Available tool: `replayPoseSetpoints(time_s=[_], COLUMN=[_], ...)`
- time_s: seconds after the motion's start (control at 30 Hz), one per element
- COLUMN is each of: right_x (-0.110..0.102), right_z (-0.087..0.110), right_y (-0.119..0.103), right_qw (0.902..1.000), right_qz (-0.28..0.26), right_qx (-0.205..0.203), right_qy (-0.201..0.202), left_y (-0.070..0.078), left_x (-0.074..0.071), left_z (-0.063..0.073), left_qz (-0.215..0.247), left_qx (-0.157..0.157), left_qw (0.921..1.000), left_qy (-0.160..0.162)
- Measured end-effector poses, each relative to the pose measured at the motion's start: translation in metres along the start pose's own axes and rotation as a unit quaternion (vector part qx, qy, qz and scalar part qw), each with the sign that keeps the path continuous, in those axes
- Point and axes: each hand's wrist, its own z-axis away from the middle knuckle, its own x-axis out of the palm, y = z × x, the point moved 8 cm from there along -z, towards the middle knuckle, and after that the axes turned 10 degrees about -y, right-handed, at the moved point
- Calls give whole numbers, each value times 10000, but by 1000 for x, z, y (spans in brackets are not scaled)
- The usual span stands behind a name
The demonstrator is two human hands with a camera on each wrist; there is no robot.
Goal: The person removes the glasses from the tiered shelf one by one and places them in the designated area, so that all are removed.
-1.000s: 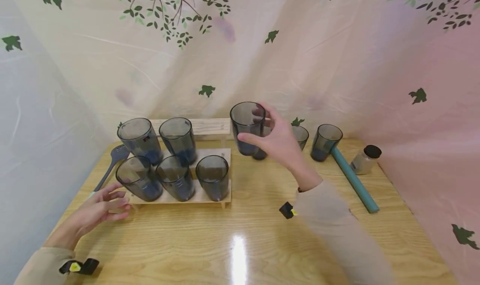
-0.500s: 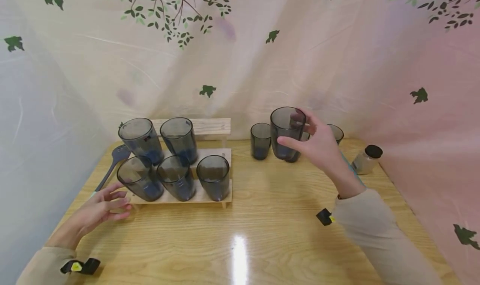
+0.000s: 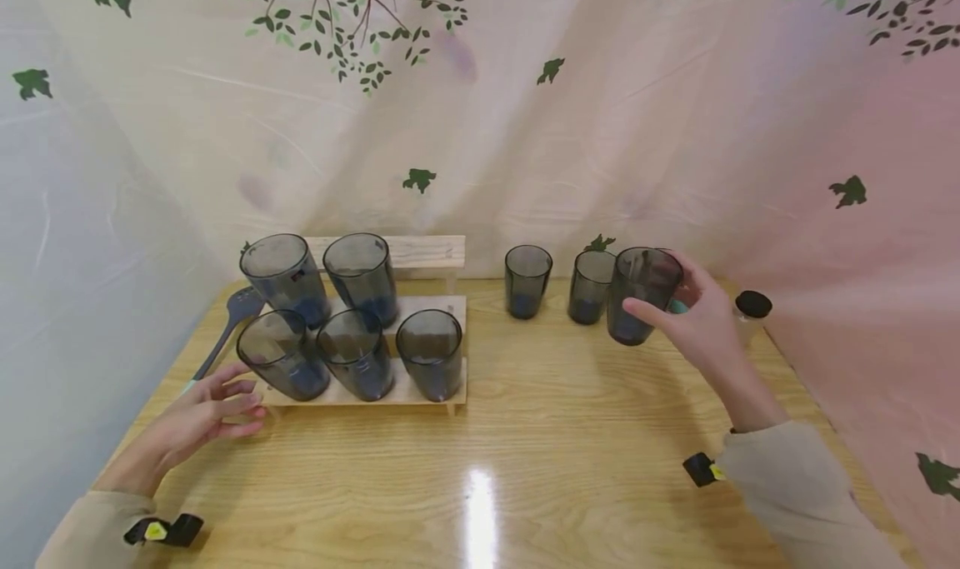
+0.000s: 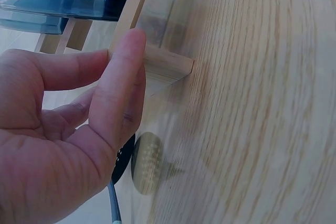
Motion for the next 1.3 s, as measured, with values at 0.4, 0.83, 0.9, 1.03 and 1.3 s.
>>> replayPoseSetpoints(time_s=[0.4,0.83,0.9,1.03,1.3], right_x=[-4,-2,-3,-5,1], right_z=[10,16,17,19,19], right_y=[64,101,103,107,113], right_qw=[9989,9977,9974,9971,9966], right_qz=[-44,-396,-429,-452,-561], right_qx=[320,408,386,374,227], right_qy=[339,379,430,486,562], left_y=[-1,-2,-2,-3,-2], left_x=[-2,-2,-2,0,-2], left_z=[0,0,-2,-5,0], left_qz=[47,96,103,157,88], left_qx=[36,74,86,90,162], left_qw=[10000,9999,9999,9998,9998], left_qy=[12,26,11,-12,-24])
